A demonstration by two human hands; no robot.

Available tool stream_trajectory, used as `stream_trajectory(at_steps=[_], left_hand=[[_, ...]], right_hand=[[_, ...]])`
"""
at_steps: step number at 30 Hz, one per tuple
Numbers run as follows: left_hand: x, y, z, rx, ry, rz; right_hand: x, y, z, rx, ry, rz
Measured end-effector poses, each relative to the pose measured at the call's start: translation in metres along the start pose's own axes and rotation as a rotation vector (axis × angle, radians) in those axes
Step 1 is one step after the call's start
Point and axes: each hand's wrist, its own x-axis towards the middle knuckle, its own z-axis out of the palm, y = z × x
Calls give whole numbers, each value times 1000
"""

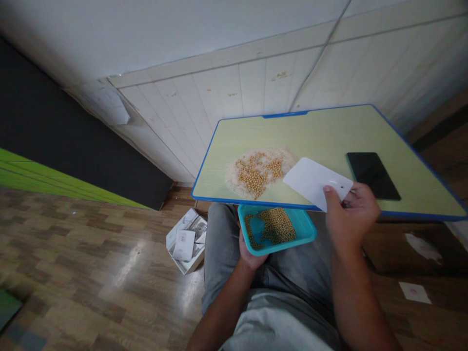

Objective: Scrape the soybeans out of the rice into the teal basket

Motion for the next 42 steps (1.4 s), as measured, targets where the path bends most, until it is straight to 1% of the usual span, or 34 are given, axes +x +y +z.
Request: stream_trajectory(at_steps=[5, 9, 15, 20, 23, 26, 31, 36, 42], left_hand=[[-3, 2, 0, 3, -21, -17], [-7, 3, 2, 1, -8, -19], [-8, 3, 2, 33, -5, 3], [-5, -2, 0, 50, -27, 19], [-4, -4, -4, 38, -23, 16], [-3, -6, -7, 39, -31, 17], [-1, -6, -10, 10, -37, 3], [0, -5, -14, 7, -97, -13], [4, -6, -14, 26, -109, -16]], right_hand=[[1, -4, 12, 24, -39, -54], [7, -6, 21, -4, -68, -128], [16, -7, 25, -18, -165, -148], [19, -6, 27, -5, -151, -184], [21, -6, 29, -32, -199, -176], [22, -6, 31, -6, -244, -158], [21, -7, 32, 8, -213, -174], [21, -7, 31, 24, -274, -157], [21, -8, 27, 26, -250, -146]])
